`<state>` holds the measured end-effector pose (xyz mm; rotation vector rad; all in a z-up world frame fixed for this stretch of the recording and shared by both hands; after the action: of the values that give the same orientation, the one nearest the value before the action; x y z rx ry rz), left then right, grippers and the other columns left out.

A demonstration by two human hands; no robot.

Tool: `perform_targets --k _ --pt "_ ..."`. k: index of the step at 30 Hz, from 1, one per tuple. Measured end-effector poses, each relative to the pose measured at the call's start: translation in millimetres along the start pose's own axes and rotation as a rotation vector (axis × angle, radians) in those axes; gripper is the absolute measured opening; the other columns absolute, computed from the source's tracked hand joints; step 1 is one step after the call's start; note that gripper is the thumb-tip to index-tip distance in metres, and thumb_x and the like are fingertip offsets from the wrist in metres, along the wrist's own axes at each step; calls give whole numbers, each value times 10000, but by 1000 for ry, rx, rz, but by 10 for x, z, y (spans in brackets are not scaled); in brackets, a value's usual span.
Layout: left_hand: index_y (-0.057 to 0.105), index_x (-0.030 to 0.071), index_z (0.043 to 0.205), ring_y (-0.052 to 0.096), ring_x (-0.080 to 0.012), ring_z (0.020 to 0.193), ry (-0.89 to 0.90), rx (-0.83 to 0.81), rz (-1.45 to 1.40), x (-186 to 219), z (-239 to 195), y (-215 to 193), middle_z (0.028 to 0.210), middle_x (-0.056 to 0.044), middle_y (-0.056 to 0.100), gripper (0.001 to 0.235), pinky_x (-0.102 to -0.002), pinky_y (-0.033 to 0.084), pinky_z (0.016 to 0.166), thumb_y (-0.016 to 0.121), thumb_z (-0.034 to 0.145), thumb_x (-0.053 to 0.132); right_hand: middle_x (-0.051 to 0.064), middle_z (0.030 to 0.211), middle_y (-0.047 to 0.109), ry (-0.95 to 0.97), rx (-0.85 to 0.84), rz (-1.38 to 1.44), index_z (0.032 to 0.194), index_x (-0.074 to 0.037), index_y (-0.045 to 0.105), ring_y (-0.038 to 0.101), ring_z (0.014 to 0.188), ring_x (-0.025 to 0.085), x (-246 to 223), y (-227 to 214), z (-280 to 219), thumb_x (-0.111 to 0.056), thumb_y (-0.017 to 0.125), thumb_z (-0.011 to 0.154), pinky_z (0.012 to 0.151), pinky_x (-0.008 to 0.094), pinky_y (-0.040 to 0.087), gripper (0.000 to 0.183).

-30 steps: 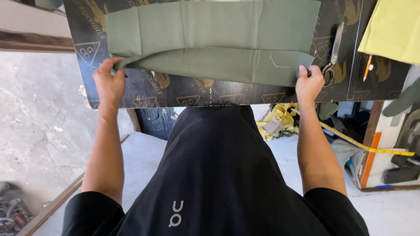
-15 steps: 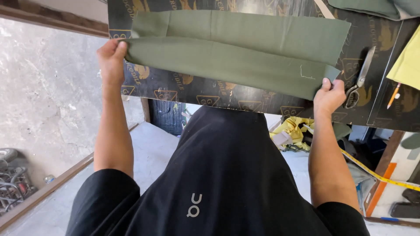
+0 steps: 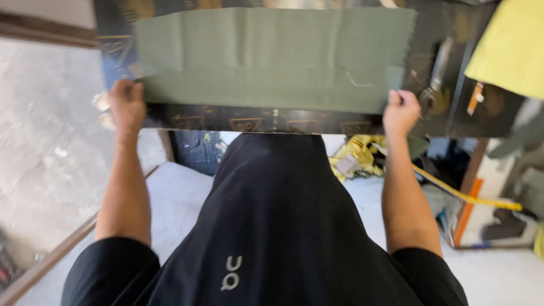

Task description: Measuring, marking, and cutting fabric pieces on a cutting table using scissors and a tape measure.

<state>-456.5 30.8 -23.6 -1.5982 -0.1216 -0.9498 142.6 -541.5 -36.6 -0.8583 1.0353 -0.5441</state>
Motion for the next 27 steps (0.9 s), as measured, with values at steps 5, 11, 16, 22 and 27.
perform_targets --k 5,11,16,22,27 --pt "737 77 1110 697 -345 862 142 42 168 564 21 32 909 -121 718 117 -429 529 830 800 1015 101 123 876 702 -54 149 -38 975 -88 757 709 841 354 -722 -438 -43 -106 923 779 786 444 561 257" --pt "553 -28 1541 299 -462 1509 546 -70 253 2716 -397 1158 1615 -324 409 520 -647 -5 1154 754 1062 1 183 1510 481 -451 -20 -82 1349 -123 643 404 1426 394 -2242 21 -733 -283 641 1020 1169 561 246 366" --pt "469 50 1570 268 -337 1566 711 -372 197 3569 -962 2310 1698 -193 288 519 -589 85 1248 484 1089 244 171 1680 288 -575 -424 -127 1527 -89 492 244 1562 345 -2587 638 -1448 -493 522 1050 1226 653 119 627" --pt "554 -21 1543 338 -453 1495 727 -235 316 2984 -647 1657 1632 -280 417 602 -700 210 1133 578 1070 351 172 1717 169 -287 -463 -388 1637 -61 286 176 1593 331 -1363 21 -985 -582 524 1051 1246 662 58 820" --pt "604 -218 1495 304 -553 1436 482 -98 413 2717 -618 920 1568 -410 415 869 -735 148 1077 141 1234 469 134 1720 104 -121 -504 -463 1629 -56 279 130 1594 339 -822 -436 -669 -580 454 1065 1237 679 109 789"
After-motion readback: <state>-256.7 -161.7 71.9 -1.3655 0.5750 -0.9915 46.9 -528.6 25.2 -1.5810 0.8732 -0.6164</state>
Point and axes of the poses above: each hand's wrist, its own z-axis towards the middle knuckle, its own y-axis out of the palm, x = y × z, the point moved 7 cm from there along z, towards the middle knuckle
